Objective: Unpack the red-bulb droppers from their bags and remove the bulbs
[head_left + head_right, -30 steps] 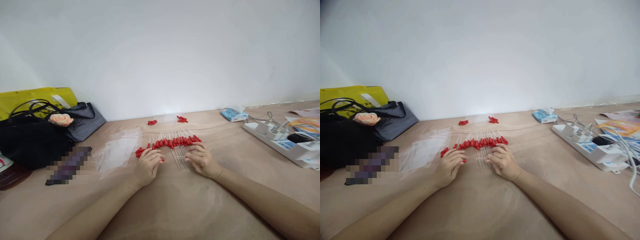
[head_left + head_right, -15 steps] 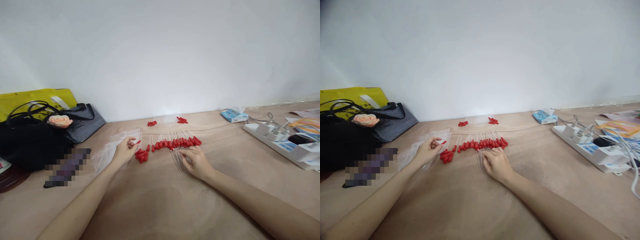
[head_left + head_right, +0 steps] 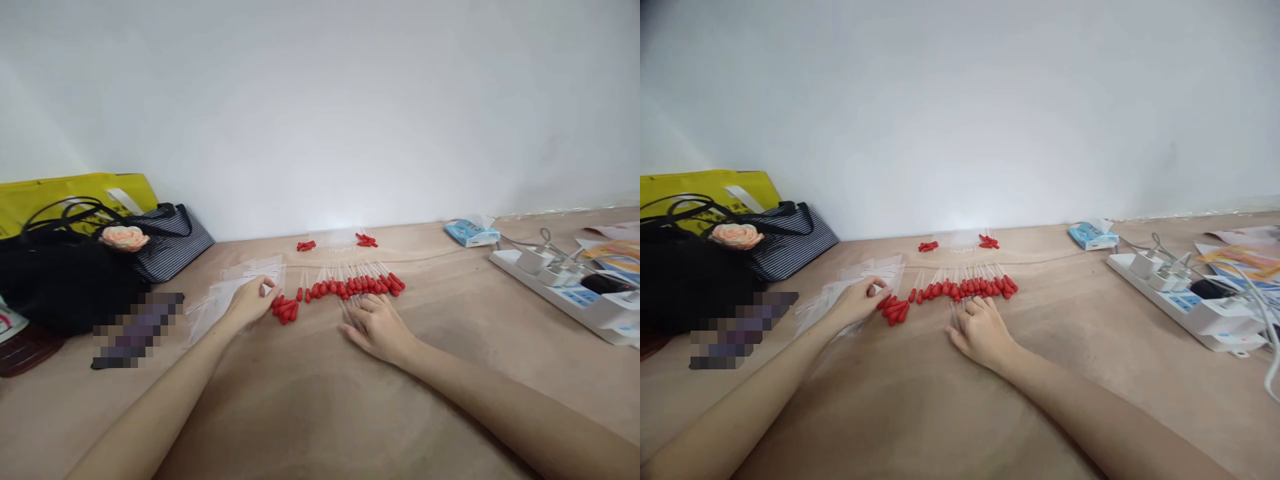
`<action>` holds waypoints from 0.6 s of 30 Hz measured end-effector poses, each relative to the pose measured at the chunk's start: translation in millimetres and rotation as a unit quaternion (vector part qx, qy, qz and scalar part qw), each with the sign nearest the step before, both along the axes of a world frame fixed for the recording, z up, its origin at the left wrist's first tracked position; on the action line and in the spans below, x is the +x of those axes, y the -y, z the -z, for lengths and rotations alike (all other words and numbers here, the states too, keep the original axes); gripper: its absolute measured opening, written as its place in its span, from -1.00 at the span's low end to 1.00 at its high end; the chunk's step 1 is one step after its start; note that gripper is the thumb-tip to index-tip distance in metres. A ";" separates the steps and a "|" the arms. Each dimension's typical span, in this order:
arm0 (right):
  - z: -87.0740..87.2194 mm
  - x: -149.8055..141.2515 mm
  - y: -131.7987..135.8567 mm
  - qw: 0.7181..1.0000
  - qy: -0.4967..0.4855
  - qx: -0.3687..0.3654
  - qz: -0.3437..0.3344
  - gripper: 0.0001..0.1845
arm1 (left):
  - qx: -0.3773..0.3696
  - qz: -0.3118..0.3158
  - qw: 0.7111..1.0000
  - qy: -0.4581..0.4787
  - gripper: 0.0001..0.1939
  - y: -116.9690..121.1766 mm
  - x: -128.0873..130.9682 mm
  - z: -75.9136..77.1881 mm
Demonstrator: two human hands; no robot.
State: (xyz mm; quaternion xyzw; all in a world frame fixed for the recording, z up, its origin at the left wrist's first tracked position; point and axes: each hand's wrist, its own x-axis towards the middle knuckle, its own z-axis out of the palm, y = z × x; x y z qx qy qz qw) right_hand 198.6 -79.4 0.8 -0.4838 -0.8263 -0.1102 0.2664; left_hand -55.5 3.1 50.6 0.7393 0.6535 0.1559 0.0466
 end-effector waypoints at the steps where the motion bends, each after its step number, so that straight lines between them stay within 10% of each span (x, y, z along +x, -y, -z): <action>1: -1.7 -0.8 1.3 1.000 0.006 -0.013 0.002 -0.71 | 0.004 0.010 1.000 -0.011 -0.68 -1.7 4.5 -0.9; 11: -5.7 -9.1 2.4 0.998 0.026 -0.034 0.041 -0.27 | -0.164 0.001 0.985 -0.048 -0.64 -32.6 43.0 -2.8; 18: -0.3 -10.5 0.8 0.998 0.005 -0.028 0.057 -0.15 | -0.131 -0.016 0.991 -0.035 -0.71 -31.6 44.4 -4.5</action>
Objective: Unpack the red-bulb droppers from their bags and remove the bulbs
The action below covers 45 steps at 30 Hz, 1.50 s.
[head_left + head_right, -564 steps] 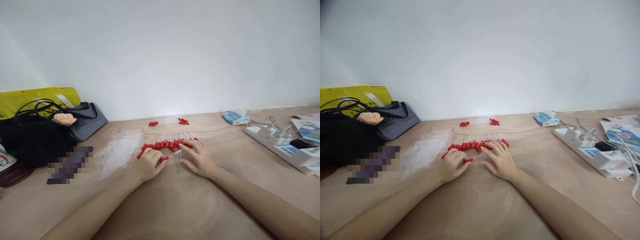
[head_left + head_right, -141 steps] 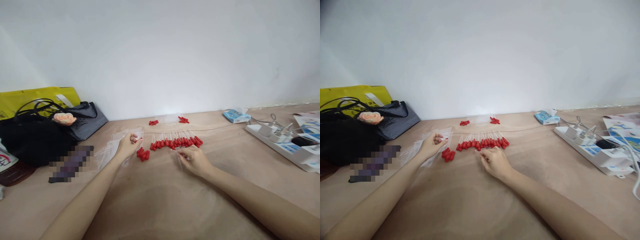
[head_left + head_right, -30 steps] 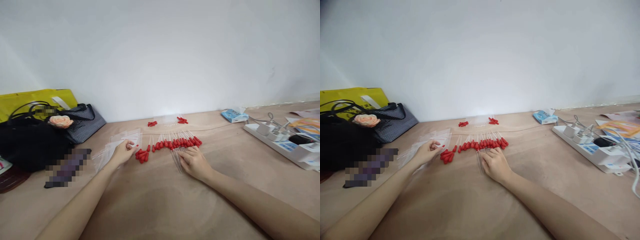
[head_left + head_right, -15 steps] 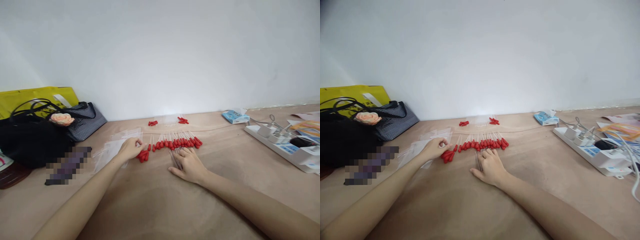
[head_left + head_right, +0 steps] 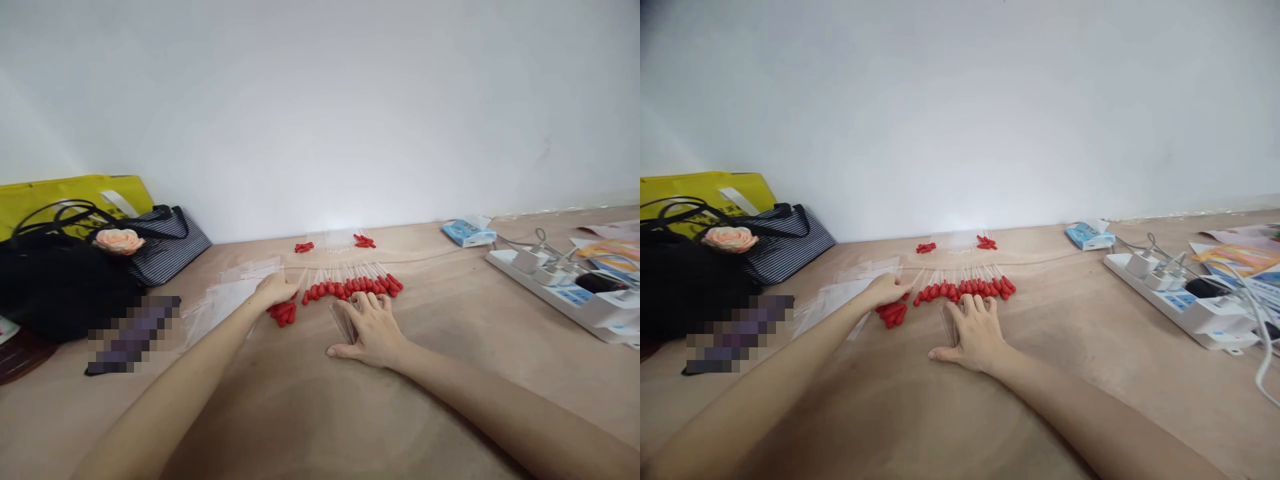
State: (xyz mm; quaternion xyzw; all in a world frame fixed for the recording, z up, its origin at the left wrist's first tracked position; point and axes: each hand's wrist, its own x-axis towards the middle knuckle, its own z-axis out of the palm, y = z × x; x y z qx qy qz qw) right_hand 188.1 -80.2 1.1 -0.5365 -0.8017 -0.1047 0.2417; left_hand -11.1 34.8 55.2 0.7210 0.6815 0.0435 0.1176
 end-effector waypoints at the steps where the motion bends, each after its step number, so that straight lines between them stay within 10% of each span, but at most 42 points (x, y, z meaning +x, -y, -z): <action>1: 0.5 0.6 -0.3 1.000 -0.002 -0.002 -0.001 -0.13 | 0.023 -0.002 1.000 -0.002 -0.71 1.6 -0.7 -1.9; 8: -3.8 12.7 -3.8 0.995 -0.098 -0.017 -0.007 -0.18 | 0.197 0.117 0.973 0.028 -0.87 42.5 5.6 -7.2; 16: -10.2 44.7 -10.4 0.984 -0.140 0.101 -0.036 -0.53 | 0.132 0.277 0.944 0.122 -0.86 94.7 33.0 16.4; 28: 1.8 54.6 -17.9 0.983 -0.115 0.139 -0.027 -0.42 | 0.124 0.311 0.927 0.167 -0.86 84.1 42.2 32.6; 45: 3.9 27.4 -7.1 0.970 -0.024 0.175 -0.169 -0.81 | 0.338 0.379 0.853 0.121 -0.79 90.7 17.9 54.1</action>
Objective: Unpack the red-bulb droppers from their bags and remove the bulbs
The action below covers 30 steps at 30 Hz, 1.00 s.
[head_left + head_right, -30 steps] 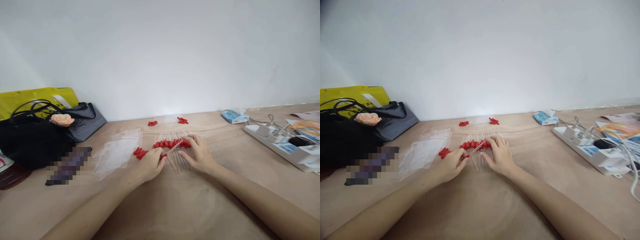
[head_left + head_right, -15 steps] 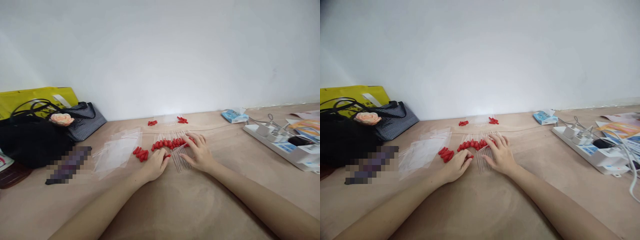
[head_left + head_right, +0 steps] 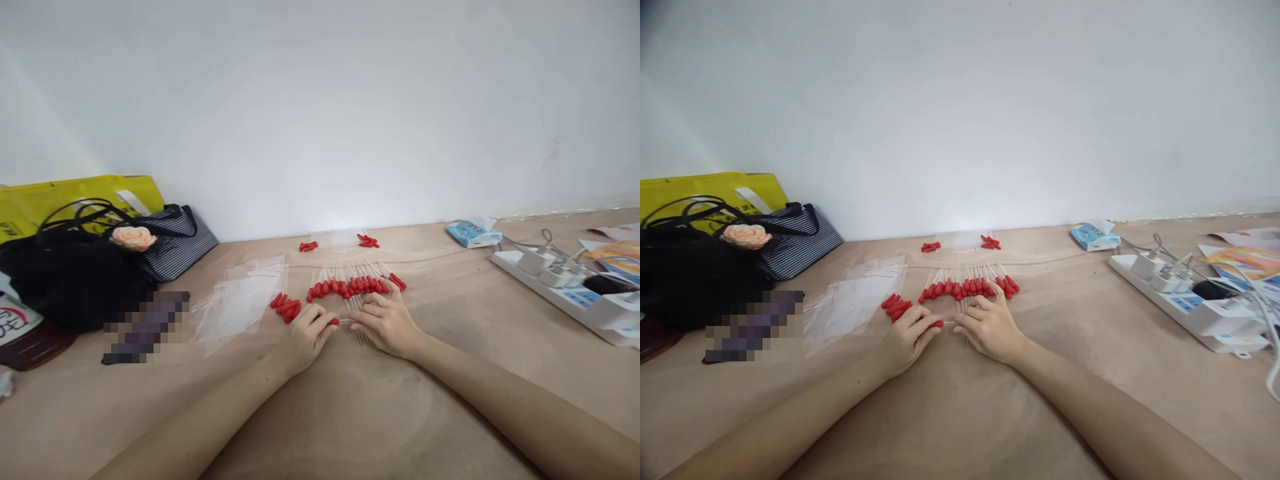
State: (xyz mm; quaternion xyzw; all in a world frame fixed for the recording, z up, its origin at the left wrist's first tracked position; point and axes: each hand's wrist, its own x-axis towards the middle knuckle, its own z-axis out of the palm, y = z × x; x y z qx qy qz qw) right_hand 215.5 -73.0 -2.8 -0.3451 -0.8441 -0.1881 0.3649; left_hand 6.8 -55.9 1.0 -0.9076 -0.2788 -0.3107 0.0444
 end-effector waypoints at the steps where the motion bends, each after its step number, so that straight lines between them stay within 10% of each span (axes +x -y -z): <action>1: 0.6 -1.4 0.4 1.000 -0.001 0.003 -0.006 -0.81 | 0.003 0.004 1.000 -0.003 -0.78 0.0 0.5 -0.1; 30: 2.8 0.6 4.1 0.997 -0.003 0.034 -0.072 -0.80 | 0.103 0.034 0.991 -0.072 -0.81 1.8 -1.5 -5.4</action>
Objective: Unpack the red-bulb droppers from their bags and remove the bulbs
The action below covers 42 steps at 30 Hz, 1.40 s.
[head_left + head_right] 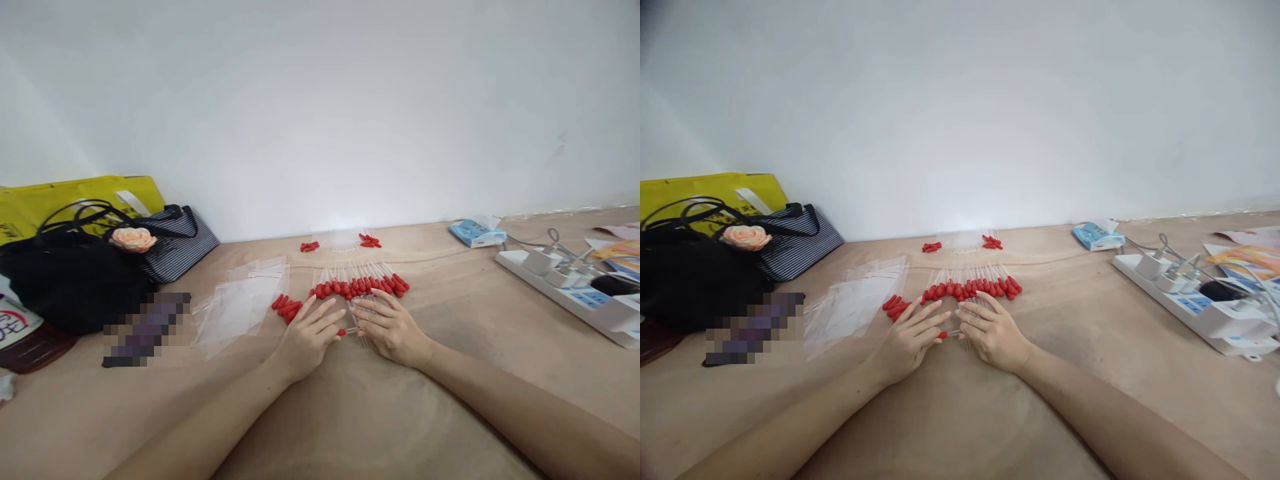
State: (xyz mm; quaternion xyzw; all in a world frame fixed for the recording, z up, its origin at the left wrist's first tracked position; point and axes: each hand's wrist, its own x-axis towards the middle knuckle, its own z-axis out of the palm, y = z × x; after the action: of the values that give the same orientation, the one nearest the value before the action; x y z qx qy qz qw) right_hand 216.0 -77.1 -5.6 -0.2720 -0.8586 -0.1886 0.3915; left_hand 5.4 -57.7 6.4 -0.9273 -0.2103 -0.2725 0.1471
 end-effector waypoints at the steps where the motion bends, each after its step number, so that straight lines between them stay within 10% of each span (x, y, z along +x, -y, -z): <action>1: 0.1 2.0 -0.1 1.000 -0.003 -0.002 0.004 -0.79 | -0.006 -0.003 1.000 -0.006 -0.80 -0.7 -2.7 -0.2; 12: 0.8 5.7 -2.8 0.993 -0.020 -0.021 0.114 -0.80 | -0.027 -0.093 0.987 0.127 -0.79 -2.6 -19.8 -2.0; 21: -3.3 -12.0 -5.4 0.988 -0.065 -0.115 0.074 -0.76 | -0.259 -0.290 0.887 0.249 -0.67 -53.7 -64.9 -31.4; 27: -2.4 -31.8 -14.4 0.985 0.019 -0.110 0.130 -0.80 | -0.402 -0.287 0.823 0.281 -0.68 -70.8 -84.2 -20.4; 42: -14.6 -37.9 -0.9 0.960 0.102 -0.190 0.178 -0.47 | -0.348 -0.320 0.868 0.150 -0.66 -61.1 -80.1 -25.2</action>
State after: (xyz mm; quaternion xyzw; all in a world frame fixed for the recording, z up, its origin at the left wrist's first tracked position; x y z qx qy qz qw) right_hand 178.1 -76.2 9.0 -0.4689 -0.8517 -0.1154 0.2033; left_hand -74.7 3.4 31.6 -0.7482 -0.5963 -0.2556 -0.1389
